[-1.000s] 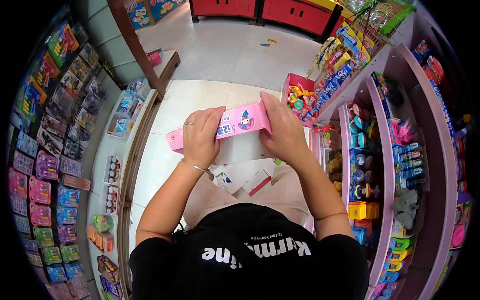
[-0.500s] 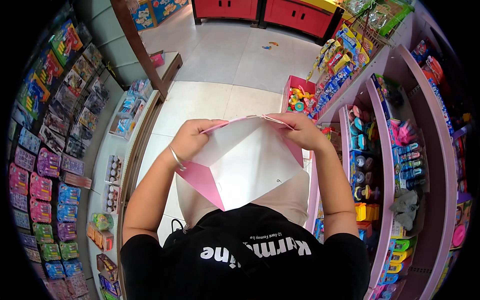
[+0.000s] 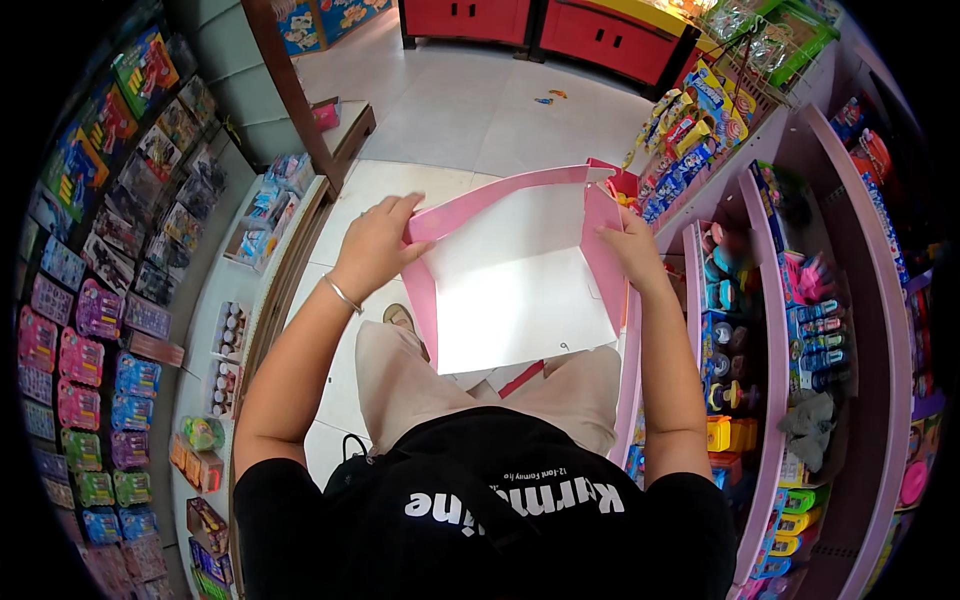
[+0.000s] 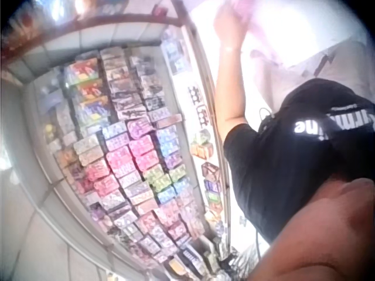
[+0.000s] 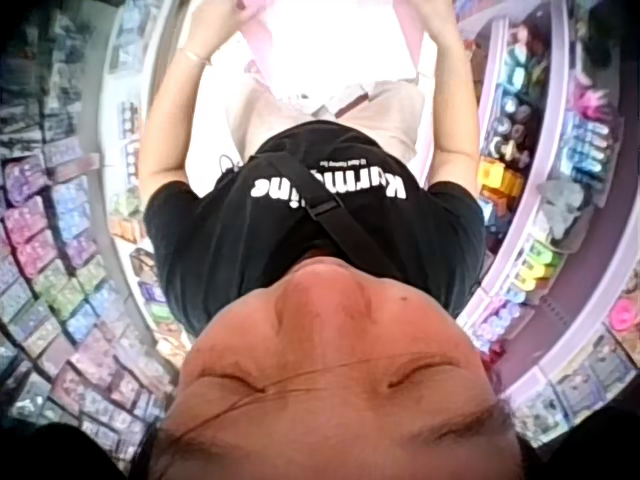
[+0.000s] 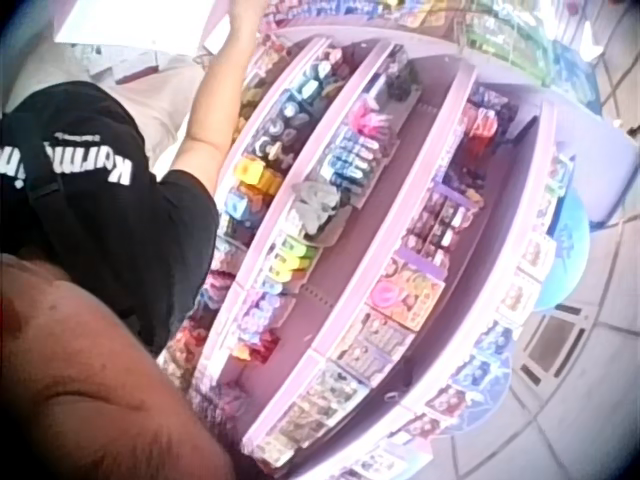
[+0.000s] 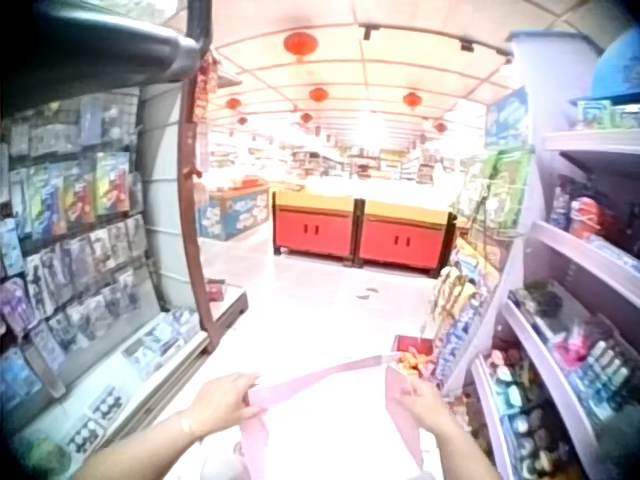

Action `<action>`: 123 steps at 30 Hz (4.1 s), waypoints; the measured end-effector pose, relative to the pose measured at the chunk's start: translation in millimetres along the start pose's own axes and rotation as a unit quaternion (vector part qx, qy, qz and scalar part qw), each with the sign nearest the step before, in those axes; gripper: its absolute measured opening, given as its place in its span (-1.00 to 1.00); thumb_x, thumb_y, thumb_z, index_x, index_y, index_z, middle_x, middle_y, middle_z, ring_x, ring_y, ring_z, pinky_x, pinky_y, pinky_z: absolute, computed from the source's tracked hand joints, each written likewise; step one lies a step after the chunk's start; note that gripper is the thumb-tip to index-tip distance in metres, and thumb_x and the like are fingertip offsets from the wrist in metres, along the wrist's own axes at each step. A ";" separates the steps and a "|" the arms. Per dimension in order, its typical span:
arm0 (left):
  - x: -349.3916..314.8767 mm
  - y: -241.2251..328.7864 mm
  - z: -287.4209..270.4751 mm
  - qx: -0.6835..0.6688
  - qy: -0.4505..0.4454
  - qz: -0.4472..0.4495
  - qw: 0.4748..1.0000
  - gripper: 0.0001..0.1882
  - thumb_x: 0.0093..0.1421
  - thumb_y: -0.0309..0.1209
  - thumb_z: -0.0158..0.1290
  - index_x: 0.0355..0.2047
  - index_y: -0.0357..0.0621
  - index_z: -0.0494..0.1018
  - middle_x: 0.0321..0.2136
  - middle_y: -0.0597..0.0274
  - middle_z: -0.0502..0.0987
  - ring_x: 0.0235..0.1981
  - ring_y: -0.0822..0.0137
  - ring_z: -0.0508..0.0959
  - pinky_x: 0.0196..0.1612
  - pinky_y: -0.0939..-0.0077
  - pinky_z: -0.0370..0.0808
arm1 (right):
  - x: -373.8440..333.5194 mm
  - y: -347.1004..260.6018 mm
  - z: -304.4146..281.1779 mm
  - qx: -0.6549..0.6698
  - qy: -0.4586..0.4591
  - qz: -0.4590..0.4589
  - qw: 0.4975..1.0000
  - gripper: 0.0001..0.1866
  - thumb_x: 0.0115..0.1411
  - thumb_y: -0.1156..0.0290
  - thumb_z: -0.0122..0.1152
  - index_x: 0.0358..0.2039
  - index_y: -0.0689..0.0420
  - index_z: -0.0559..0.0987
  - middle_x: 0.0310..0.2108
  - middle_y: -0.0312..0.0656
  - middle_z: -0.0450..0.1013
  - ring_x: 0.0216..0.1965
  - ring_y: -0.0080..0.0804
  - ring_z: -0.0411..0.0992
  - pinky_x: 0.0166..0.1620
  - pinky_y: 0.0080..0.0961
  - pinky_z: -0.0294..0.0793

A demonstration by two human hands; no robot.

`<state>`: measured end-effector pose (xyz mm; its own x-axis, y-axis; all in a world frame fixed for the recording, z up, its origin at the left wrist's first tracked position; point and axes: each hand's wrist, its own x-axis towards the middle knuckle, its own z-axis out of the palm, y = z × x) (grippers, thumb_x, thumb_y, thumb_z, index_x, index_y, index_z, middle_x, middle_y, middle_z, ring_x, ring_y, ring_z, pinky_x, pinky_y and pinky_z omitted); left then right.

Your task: The person picks up several flat cardboard boxes from a store shelf and the floor. They proceed to fold and assemble the boxes into their rectangular shapes, handling them one by one. The person uses their hands to fold the flaps and form the structure of each box.

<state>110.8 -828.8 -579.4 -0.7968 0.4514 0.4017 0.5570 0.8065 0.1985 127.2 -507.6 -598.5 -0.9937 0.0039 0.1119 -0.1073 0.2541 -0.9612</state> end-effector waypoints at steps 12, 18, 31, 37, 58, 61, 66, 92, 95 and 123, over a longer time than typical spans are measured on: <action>14.7 -24.6 -0.7 -0.303 -0.101 -0.102 0.942 -0.53 0.07 -0.13 -0.10 -0.11 -0.22 0.29 -0.23 0.09 0.42 -0.18 0.24 0.40 -0.12 0.50 0.29 | -4.0 -7.2 -4.3 0.043 -0.104 0.060 0.992 -0.73 -0.08 0.57 0.02 -0.28 0.23 0.43 -0.42 -0.34 0.38 -0.44 -0.66 0.34 -0.39 -0.73 0.32; 12.2 -43.5 34.3 -0.188 0.094 -0.187 0.960 -0.47 -0.02 -0.16 0.01 -0.13 -0.33 0.29 -0.27 -0.06 0.41 -0.28 0.22 0.44 -0.16 0.49 0.33 | -3.0 9.0 6.0 0.096 -0.016 0.057 0.994 -0.72 -0.08 0.59 -0.04 -0.27 0.25 0.43 -0.46 -0.33 0.40 -0.49 -0.65 0.33 -0.44 -0.71 0.31; 0.9 -57.4 27.5 -0.770 -0.095 -0.248 0.580 -0.54 0.17 -0.18 -0.22 -0.04 -0.26 0.16 -0.19 0.09 0.39 -0.20 0.35 0.42 -0.14 0.51 0.39 | -10.5 40.8 -6.1 0.210 0.036 0.044 0.976 -0.69 -0.07 0.60 -0.03 -0.22 0.27 0.38 -0.37 -0.25 0.39 -0.38 -0.58 0.36 -0.34 -0.68 0.34; -17.2 -9.0 70.6 -0.375 -0.036 -0.218 0.900 -0.57 0.11 -0.14 -0.12 -0.23 -0.31 0.31 -0.39 0.20 0.44 -0.39 0.45 0.43 -0.31 0.58 0.37 | -5.4 46.4 7.3 0.110 0.147 -0.025 0.983 -0.59 -0.07 0.60 -0.03 -0.12 0.26 0.31 -0.29 -0.24 0.36 -0.31 -0.54 0.34 -0.28 -0.64 0.33; -11.2 -6.4 51.1 -0.267 0.007 -0.265 0.926 -0.59 0.16 -0.17 -0.27 -0.45 -0.31 0.38 -0.58 -0.12 0.42 -0.49 0.00 0.42 -0.39 0.33 0.33 | -35.0 -14.4 56.2 -0.254 0.248 -0.303 0.884 -0.32 -0.19 0.50 0.11 -0.01 0.33 0.10 -0.04 0.08 0.09 0.02 -0.05 0.09 0.04 -0.29 0.08; -12.2 -8.7 55.4 -0.219 0.005 -0.271 0.938 -0.57 0.17 -0.17 -0.32 -0.45 -0.31 0.37 -0.56 -0.14 0.42 -0.48 -0.05 0.42 -0.38 0.29 0.33 | -36.1 -29.4 57.6 -0.327 0.298 -0.352 0.825 -0.34 -0.18 0.54 0.09 -0.01 0.34 0.09 -0.04 0.08 0.08 -0.02 -0.03 0.11 0.02 -0.25 0.10; -8.7 0.8 61.1 -0.299 -0.005 -0.257 0.919 -0.56 0.18 -0.14 -0.34 -0.36 -0.29 0.35 -0.53 -0.12 0.43 -0.46 -0.01 0.43 -0.36 0.31 0.34 | -44.0 -39.7 63.7 -0.258 0.159 -0.474 0.827 -0.50 -0.19 0.53 0.10 -0.14 0.27 0.29 -0.11 0.01 0.21 -0.02 -0.09 0.14 -0.06 -0.23 0.18; 0.0 50.6 36.5 -0.769 0.045 -0.244 0.590 -0.61 0.18 -0.18 -0.21 -0.22 -0.31 0.28 -0.40 0.23 0.42 -0.43 0.51 0.42 -0.38 0.66 0.39 | -6.8 30.9 89.0 -0.017 -0.068 -0.165 0.984 -0.62 0.16 0.24 -0.17 -0.15 0.30 0.32 -0.31 -0.11 0.36 -0.19 -0.36 0.29 -0.10 -0.52 0.22; -0.3 49.7 37.6 -0.758 -0.010 -0.245 0.604 -0.59 0.18 -0.15 -0.24 -0.21 -0.31 0.27 -0.37 0.21 0.42 -0.38 0.49 0.42 -0.30 0.66 0.38 | -9.7 12.1 96.8 0.184 -0.125 -0.069 0.973 -0.64 0.16 0.21 -0.16 -0.20 0.25 0.35 -0.32 -0.15 0.35 -0.21 -0.45 0.29 -0.14 -0.59 0.23; 8.4 -9.6 52.1 -0.657 0.182 -0.319 0.659 -0.57 0.17 -0.29 -0.20 -0.09 -0.45 0.16 -0.21 0.01 0.37 -0.26 0.26 0.43 -0.20 0.48 0.38 | -33.6 40.7 103.6 -0.534 -0.186 -0.229 0.793 -0.58 -0.12 0.29 0.08 -0.21 0.18 0.35 -0.17 -0.07 0.31 -0.13 -0.30 0.30 -0.16 -0.43 0.31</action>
<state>86.5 -812.9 -624.4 -0.9910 -0.1339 0.0022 0.0488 -0.3458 0.9370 152.9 -597.6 -667.6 -0.8203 -0.5603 0.1151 -0.5686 0.8205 -0.0582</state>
